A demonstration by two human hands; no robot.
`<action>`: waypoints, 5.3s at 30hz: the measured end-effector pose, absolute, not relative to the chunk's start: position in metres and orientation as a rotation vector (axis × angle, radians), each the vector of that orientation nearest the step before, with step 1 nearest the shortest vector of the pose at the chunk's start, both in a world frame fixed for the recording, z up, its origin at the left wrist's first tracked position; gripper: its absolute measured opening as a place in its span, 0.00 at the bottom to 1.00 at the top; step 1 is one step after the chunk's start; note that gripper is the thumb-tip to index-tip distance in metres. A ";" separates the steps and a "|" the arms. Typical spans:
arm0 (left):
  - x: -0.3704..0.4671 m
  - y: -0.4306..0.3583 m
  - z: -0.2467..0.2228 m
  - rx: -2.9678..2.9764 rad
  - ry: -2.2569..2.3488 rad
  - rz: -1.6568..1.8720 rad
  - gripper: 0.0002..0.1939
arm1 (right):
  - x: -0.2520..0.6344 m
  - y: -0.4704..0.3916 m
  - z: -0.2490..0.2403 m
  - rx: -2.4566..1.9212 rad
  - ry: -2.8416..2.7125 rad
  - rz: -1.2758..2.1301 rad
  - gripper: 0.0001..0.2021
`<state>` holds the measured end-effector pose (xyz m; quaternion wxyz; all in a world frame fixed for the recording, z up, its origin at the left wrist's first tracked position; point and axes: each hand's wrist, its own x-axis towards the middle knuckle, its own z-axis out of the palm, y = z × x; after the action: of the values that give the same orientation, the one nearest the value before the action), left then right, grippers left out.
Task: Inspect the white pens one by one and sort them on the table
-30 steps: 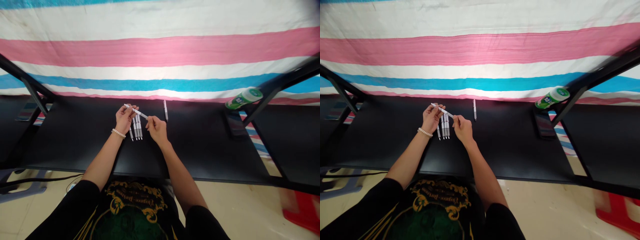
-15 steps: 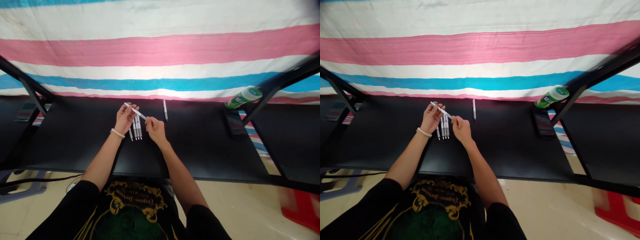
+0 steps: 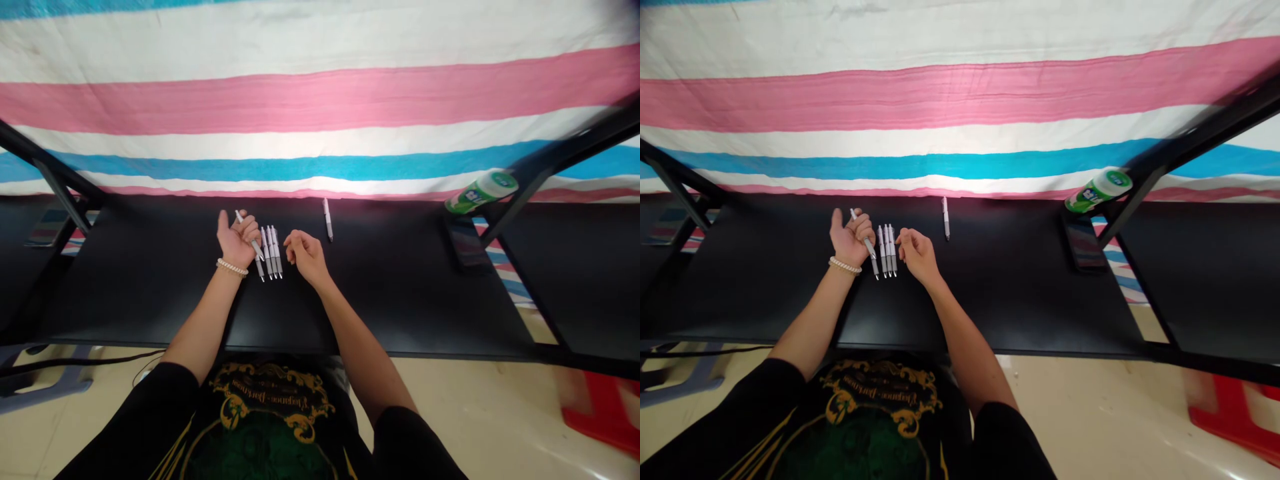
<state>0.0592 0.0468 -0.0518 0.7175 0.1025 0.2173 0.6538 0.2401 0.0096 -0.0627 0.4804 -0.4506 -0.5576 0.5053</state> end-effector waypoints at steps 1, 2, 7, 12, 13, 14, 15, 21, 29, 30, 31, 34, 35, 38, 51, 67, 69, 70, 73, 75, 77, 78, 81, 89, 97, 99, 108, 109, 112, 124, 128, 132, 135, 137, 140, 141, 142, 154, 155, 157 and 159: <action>0.055 0.047 -0.052 0.219 0.489 1.465 0.26 | 0.240 0.010 -0.064 -1.118 -1.371 1.213 0.26; 0.052 0.046 -0.053 0.215 0.495 1.483 0.28 | 0.240 0.010 -0.064 -1.134 -1.383 1.194 0.26; 0.048 0.046 -0.052 0.247 0.510 1.426 0.25 | 0.240 0.010 -0.067 -1.173 -1.419 1.136 0.26; 0.049 0.045 -0.049 0.256 0.509 1.461 0.23 | 0.242 0.012 -0.067 -1.184 -1.410 1.093 0.25; 0.049 0.045 -0.049 0.254 0.517 1.459 0.23 | 0.242 0.011 -0.066 -1.183 -1.416 1.090 0.24; 0.050 0.045 -0.048 0.254 0.525 1.450 0.23 | 0.242 0.011 -0.065 -1.176 -1.429 1.088 0.23; 0.050 0.045 -0.046 0.256 0.530 1.436 0.23 | 0.242 0.010 -0.064 -1.162 -1.450 1.084 0.22; 0.067 0.039 -0.037 0.358 0.549 1.372 0.27 | 0.232 -0.002 -0.059 -0.975 -1.653 1.105 0.17; 0.073 0.040 -0.037 0.519 0.627 1.271 0.38 | 0.237 0.003 -0.066 -1.126 -1.734 0.848 0.10; 0.071 0.041 -0.038 0.513 0.629 1.284 0.37 | 0.242 0.006 -0.067 -1.214 -1.740 0.748 0.09; 0.068 0.042 -0.039 0.507 0.623 1.304 0.37 | 0.247 0.009 -0.067 -1.306 -1.753 0.650 0.09; 0.064 0.044 -0.038 0.500 0.607 1.367 0.33 | 0.264 0.017 -0.069 -1.537 -1.848 0.445 0.08; 0.064 0.043 -0.038 0.502 0.610 1.383 0.32 | 0.269 0.018 -0.069 -1.599 -1.874 0.387 0.08; 0.065 0.043 -0.038 0.487 0.629 1.408 0.30 | 0.278 0.021 -0.071 -1.732 -1.881 0.216 0.09; 0.053 0.050 -0.057 0.399 0.598 1.474 0.26 | 0.250 -0.001 -0.055 -1.234 -2.291 0.920 0.04; 0.053 0.052 -0.061 0.434 0.601 1.470 0.21 | 0.253 0.000 -0.057 -1.356 -2.270 0.757 0.03; 0.054 0.052 -0.062 0.466 0.604 1.482 0.20 | 0.255 0.002 -0.058 -1.361 -2.157 0.777 0.02; 0.055 0.052 -0.061 0.487 0.608 1.485 0.20 | 0.255 0.002 -0.058 -1.353 -2.083 0.790 0.02; 0.059 0.050 -0.058 0.562 0.605 1.481 0.19 | 0.255 0.002 -0.056 -1.234 -1.796 0.943 0.01; 0.063 0.049 -0.056 0.618 0.587 1.448 0.18 | 0.253 0.000 -0.054 -1.087 -1.629 1.134 0.05; 0.067 0.048 -0.055 0.660 0.586 1.404 0.17 | 0.250 -0.002 -0.051 -0.953 -1.526 1.316 0.08; 0.068 0.047 -0.056 0.674 0.602 1.391 0.17 | 0.249 -0.002 -0.050 -0.899 -1.495 1.392 0.09; 0.071 0.047 -0.060 0.691 0.680 1.405 0.15 | 0.248 0.000 -0.049 -0.812 -1.388 1.522 0.13; 0.076 0.048 -0.065 0.639 0.718 1.557 0.13 | 0.246 0.006 -0.059 -1.090 -1.314 1.368 0.20; 0.088 0.044 -0.063 0.565 0.841 1.615 0.16 | 0.242 0.004 -0.071 -1.180 -1.443 0.769 0.15; 0.088 0.045 -0.064 0.550 0.890 1.628 0.14 | 0.243 0.004 -0.072 -1.154 -1.504 0.678 0.14; 0.082 0.050 -0.067 0.510 0.885 1.687 0.13 | 0.245 0.008 -0.065 -1.206 -1.402 0.809 0.17; 0.082 0.050 -0.067 0.514 0.882 1.685 0.13 | 0.245 0.008 -0.065 -1.209 -1.404 0.826 0.14; 0.081 0.050 -0.068 0.513 0.874 1.681 0.13 | 0.245 0.007 -0.064 -1.161 -1.455 0.725 0.08; 0.080 0.050 -0.067 0.486 0.871 1.657 0.13 | 0.244 0.008 -0.064 -1.177 -1.335 0.932 0.16; 0.082 0.049 -0.067 0.506 0.860 1.664 0.12 | 0.245 0.008 -0.065 -1.170 -1.377 0.827 0.12; 0.083 0.047 -0.066 0.475 0.871 1.671 0.11 | 0.248 0.006 -0.062 -1.164 -1.493 0.589 0.09; 0.084 0.047 -0.066 0.461 0.882 1.672 0.11 | 0.248 0.005 -0.061 -1.157 -1.525 0.523 0.10; 0.083 0.048 -0.066 0.460 0.882 1.669 0.12 | 0.247 0.005 -0.062 -1.147 -1.529 0.515 0.10; 0.083 0.048 -0.066 0.450 0.885 1.665 0.13 | 0.246 0.007 -0.065 -1.173 -1.507 0.604 0.11; 0.082 0.048 -0.066 0.449 0.884 1.662 0.12 | 0.246 0.008 -0.066 -1.190 -1.485 0.669 0.13; 0.082 0.048 -0.066 0.449 0.882 1.659 0.12 | 0.246 0.009 -0.066 -1.203 -1.461 0.733 0.15; 0.079 0.051 -0.067 0.450 0.882 1.669 0.08 | 0.245 0.007 -0.065 -1.162 -1.387 0.839 0.13; 0.076 0.052 -0.067 0.441 0.880 1.683 0.07 | 0.247 0.006 -0.064 -1.156 -1.407 0.754 0.11; 0.071 0.055 -0.068 0.414 0.873 1.716 0.05 | 0.249 0.007 -0.061 -1.143 -1.438 0.617 0.08; 0.067 0.056 -0.068 0.395 0.866 1.739 0.03 | 0.251 0.007 -0.059 -1.131 -1.453 0.555 0.07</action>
<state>0.0675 0.0565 -0.0679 0.5476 0.1668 0.3655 0.7340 0.2506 0.0071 -0.0588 0.5722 -0.4823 -0.6196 0.2368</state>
